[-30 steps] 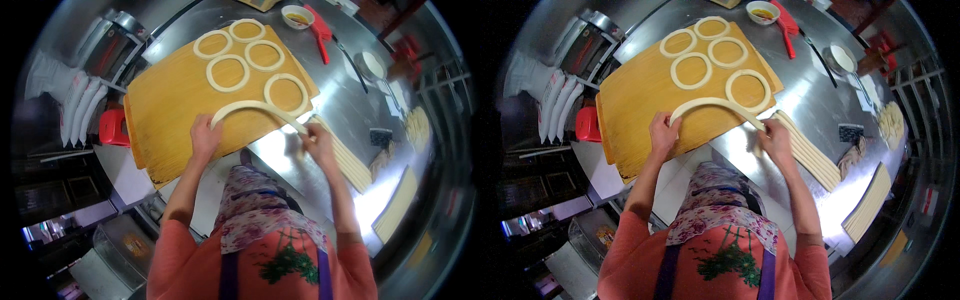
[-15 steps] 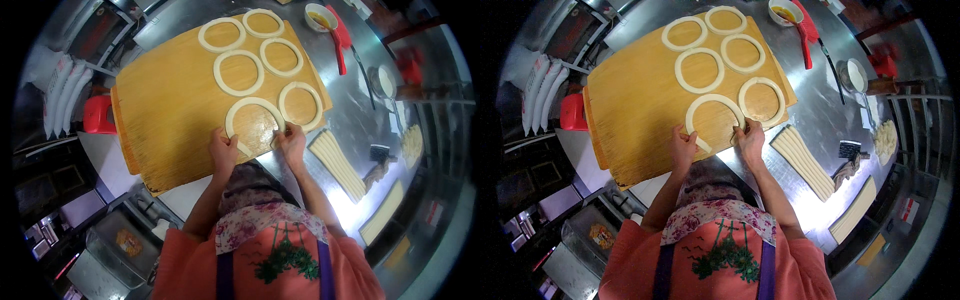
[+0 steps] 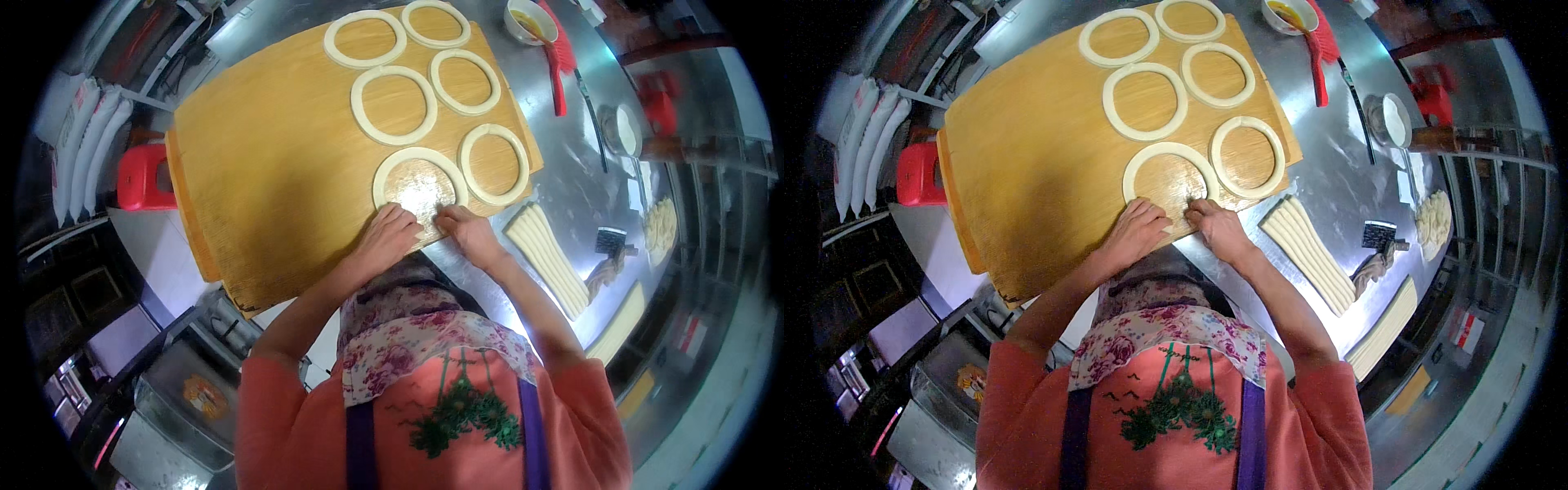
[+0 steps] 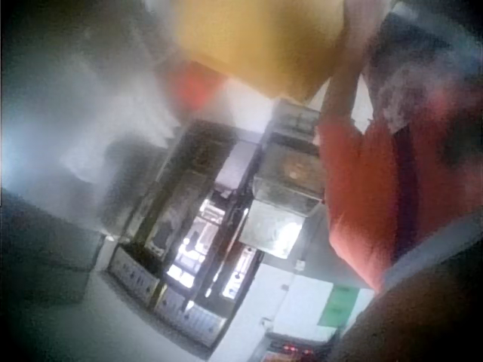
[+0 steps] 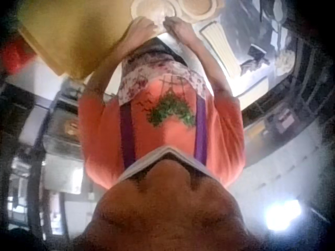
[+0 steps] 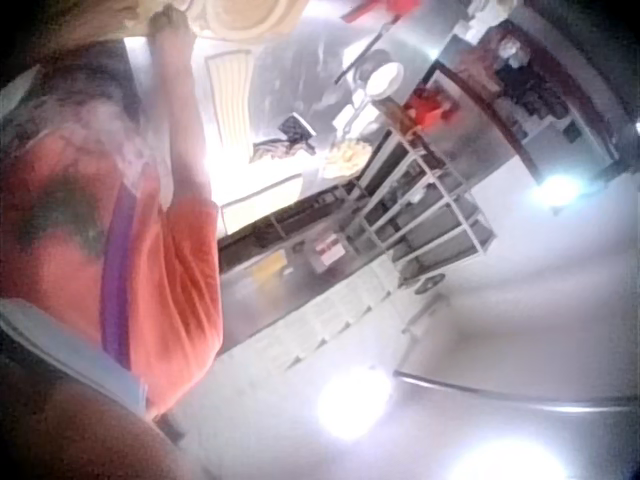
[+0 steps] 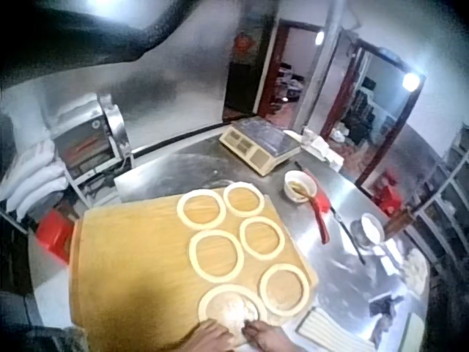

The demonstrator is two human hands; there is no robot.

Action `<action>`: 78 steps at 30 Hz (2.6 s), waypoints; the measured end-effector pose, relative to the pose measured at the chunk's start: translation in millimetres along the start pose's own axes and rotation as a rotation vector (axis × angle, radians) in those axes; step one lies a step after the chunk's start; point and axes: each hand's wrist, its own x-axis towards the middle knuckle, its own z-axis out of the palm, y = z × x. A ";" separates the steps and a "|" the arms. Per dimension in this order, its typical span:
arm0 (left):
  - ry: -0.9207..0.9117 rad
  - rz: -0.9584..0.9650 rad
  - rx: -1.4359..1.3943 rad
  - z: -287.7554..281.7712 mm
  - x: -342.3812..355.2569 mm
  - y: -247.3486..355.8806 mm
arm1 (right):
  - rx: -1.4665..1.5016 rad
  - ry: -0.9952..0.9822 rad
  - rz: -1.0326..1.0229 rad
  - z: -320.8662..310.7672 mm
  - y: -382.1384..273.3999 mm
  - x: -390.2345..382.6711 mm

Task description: The person repeatedly picks up long, thin strips of dough from a stainless steel counter, rolls them into circular rings, and places them onto a wooden board. The process is repeated multiple times, filling the board with dough rings.

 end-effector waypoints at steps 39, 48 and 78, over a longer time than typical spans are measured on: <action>0.217 -0.403 0.042 59.5 25.4 33.9 | 0.388 -0.001 0.039 -0.3 31.9 13.7; 0.186 -0.311 0.076 36.1 18.3 34.4 | 0.267 0.038 -0.037 4.9 30.6 16.4; 0.289 -0.200 0.125 48.9 28.6 13.5 | 0.022 0.230 -0.017 27.3 14.4 18.8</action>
